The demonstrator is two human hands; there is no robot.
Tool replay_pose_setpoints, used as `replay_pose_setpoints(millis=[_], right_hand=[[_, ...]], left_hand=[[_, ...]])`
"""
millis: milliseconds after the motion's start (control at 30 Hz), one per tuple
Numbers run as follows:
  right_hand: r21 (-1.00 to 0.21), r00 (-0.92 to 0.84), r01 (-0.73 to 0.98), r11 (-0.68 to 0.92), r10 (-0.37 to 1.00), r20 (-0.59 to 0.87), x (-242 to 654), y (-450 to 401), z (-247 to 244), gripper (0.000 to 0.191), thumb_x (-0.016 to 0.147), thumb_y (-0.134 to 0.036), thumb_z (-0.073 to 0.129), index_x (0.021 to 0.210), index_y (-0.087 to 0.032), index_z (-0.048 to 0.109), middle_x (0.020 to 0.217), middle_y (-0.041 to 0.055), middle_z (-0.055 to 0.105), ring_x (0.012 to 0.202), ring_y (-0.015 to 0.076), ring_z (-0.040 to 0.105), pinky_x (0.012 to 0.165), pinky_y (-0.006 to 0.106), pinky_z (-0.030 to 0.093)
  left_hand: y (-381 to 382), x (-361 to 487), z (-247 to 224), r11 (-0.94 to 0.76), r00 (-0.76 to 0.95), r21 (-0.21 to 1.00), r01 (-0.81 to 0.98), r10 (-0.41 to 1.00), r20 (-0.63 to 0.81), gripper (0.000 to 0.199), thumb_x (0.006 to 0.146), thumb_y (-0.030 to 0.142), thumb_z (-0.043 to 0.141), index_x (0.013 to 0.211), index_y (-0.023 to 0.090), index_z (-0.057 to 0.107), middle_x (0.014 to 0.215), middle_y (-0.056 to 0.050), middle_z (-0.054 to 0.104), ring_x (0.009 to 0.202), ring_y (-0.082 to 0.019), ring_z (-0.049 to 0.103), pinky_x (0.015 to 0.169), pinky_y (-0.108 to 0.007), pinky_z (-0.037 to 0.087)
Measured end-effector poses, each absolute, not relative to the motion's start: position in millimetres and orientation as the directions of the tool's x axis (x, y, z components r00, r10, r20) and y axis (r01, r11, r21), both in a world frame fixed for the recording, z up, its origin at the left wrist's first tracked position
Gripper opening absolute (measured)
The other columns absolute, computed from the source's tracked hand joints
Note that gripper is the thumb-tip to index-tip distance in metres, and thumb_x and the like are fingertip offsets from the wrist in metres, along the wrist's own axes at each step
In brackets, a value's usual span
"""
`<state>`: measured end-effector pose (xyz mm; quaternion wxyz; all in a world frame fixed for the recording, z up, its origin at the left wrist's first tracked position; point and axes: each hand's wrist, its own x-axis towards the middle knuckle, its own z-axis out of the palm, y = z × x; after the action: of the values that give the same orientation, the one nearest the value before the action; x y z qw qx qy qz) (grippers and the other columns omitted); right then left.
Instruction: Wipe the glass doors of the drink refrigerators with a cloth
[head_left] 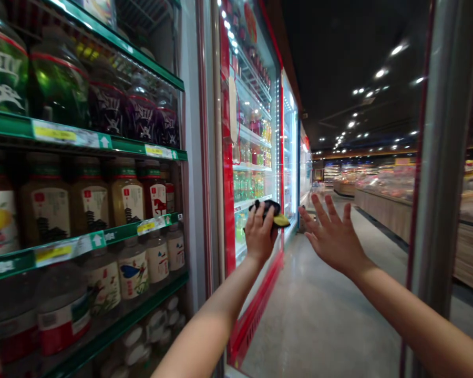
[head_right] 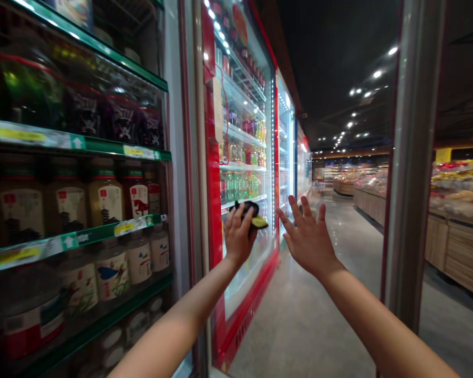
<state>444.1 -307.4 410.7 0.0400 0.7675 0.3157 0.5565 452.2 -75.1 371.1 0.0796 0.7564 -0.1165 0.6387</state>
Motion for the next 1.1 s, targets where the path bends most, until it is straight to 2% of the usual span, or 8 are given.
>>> replay_pose_setpoints(millis=[133, 367, 533, 700, 767, 867, 933, 1100], right_hand=[[0.473, 0.233, 0.443, -0.761, 0.608, 0.759, 451.3, -334.2, 413.9, 0.088, 0.091, -0.027, 0.061, 0.162, -0.032, 0.008, 0.170, 0.0091, 0.005, 0.154, 0.0364, 0.014, 0.119, 0.068, 0.016], [0.567, 0.228, 0.409, -0.715, 0.682, 0.695, 461.6, -378.2, 391.5, 0.071, 0.097, -0.015, 0.046, 0.161, -0.023, 0.017, 0.162, 0.0102, 0.035, 0.148, 0.0273, 0.035, 0.117, 0.053, 0.035], [0.555, 0.232, 0.410, -0.724, 0.672, 0.704, 461.7, -377.8, 389.6, 0.058, 0.096, -0.009, 0.044, 0.153, -0.017, 0.039, 0.159, 0.0110, 0.039, 0.147, 0.0283, 0.037, 0.116, 0.052, 0.039], [0.580, 0.199, 0.500, -0.643, 0.737, 0.646, 451.1, -412.0, 394.0, 0.070, 0.091, 0.002, 0.043, 0.156, -0.022, 0.034, 0.161, 0.0085, 0.036, 0.149, 0.0238, 0.033, 0.118, 0.049, 0.038], [0.581, 0.199, 0.507, -0.637, 0.742, 0.640, 450.5, -426.7, 391.1, 0.075, 0.089, 0.003, 0.042, 0.157, -0.026, 0.030, 0.162, 0.0067, 0.034, 0.150, 0.0231, 0.032, 0.119, 0.049, 0.037], [0.560, 0.218, 0.497, -0.663, 0.720, 0.659, 453.9, -434.4, 383.9, 0.079, 0.087, 0.006, 0.041, 0.158, -0.027, 0.029, 0.163, 0.0053, 0.033, 0.151, 0.0227, 0.030, 0.119, 0.050, 0.037], [0.547, 0.226, 0.488, -0.680, 0.704, 0.673, 456.4, -430.9, 380.4, 0.079, 0.085, 0.008, 0.040, 0.156, -0.025, 0.033, 0.163, 0.0057, 0.032, 0.151, 0.0231, 0.027, 0.120, 0.050, 0.036], [0.561, 0.223, 0.476, -0.677, 0.710, 0.668, 457.8, -425.2, 382.7, 0.074, 0.083, 0.010, 0.039, 0.150, -0.021, 0.045, 0.162, 0.0076, 0.033, 0.151, 0.0251, 0.029, 0.118, 0.050, 0.039]], left_hand=[[-66.2, 436.6, 307.0, -0.873, 0.183, -0.347, -0.342, -0.424, 0.887, 0.051, 0.093, 0.024, 0.059, 0.143, 0.034, 0.053, 0.147, -0.004, 0.057, 0.142, -0.026, 0.046, 0.115, -0.041, 0.043], [-88.0, 459.3, 405.7, -0.946, 0.181, 0.232, -0.227, 0.193, 0.964, 0.059, 0.092, 0.023, 0.058, 0.150, 0.022, 0.044, 0.160, -0.015, 0.038, 0.149, -0.037, 0.032, 0.118, -0.061, 0.033], [-125.5, 458.3, 367.7, -0.915, 0.162, -0.163, -0.369, -0.236, 0.958, 0.060, 0.090, 0.022, 0.062, 0.148, 0.030, 0.048, 0.157, -0.008, 0.046, 0.149, -0.031, 0.035, 0.120, -0.049, 0.037], [-78.0, 445.3, 325.9, -0.740, 0.089, -0.539, -0.403, -0.618, 0.781, 0.050, 0.094, 0.019, 0.059, 0.140, 0.036, 0.054, 0.144, 0.000, 0.061, 0.142, -0.021, 0.048, 0.119, -0.038, 0.038], [-66.3, 448.1, 352.8, -0.837, 0.128, -0.411, -0.362, -0.481, 0.867, 0.051, 0.093, 0.019, 0.060, 0.142, 0.032, 0.053, 0.149, -0.005, 0.056, 0.145, -0.025, 0.043, 0.118, -0.041, 0.041], [-84.1, 460.5, 409.8, -0.968, 0.142, 0.023, -0.251, -0.013, 0.990, 0.056, 0.092, 0.022, 0.060, 0.147, 0.025, 0.048, 0.159, -0.012, 0.042, 0.150, -0.034, 0.033, 0.118, -0.054, 0.037], [-112.6, 468.6, 431.0, -0.960, 0.110, 0.115, -0.255, 0.090, 0.990, 0.056, 0.092, 0.023, 0.058, 0.147, 0.023, 0.048, 0.160, -0.012, 0.040, 0.151, -0.035, 0.030, 0.120, -0.056, 0.034], [-157.2, 467.3, 373.9, -0.874, 0.074, -0.311, -0.374, -0.362, 0.929, 0.054, 0.092, 0.025, 0.061, 0.145, 0.024, 0.051, 0.153, -0.010, 0.050, 0.150, -0.031, 0.033, 0.120, -0.050, 0.035]])
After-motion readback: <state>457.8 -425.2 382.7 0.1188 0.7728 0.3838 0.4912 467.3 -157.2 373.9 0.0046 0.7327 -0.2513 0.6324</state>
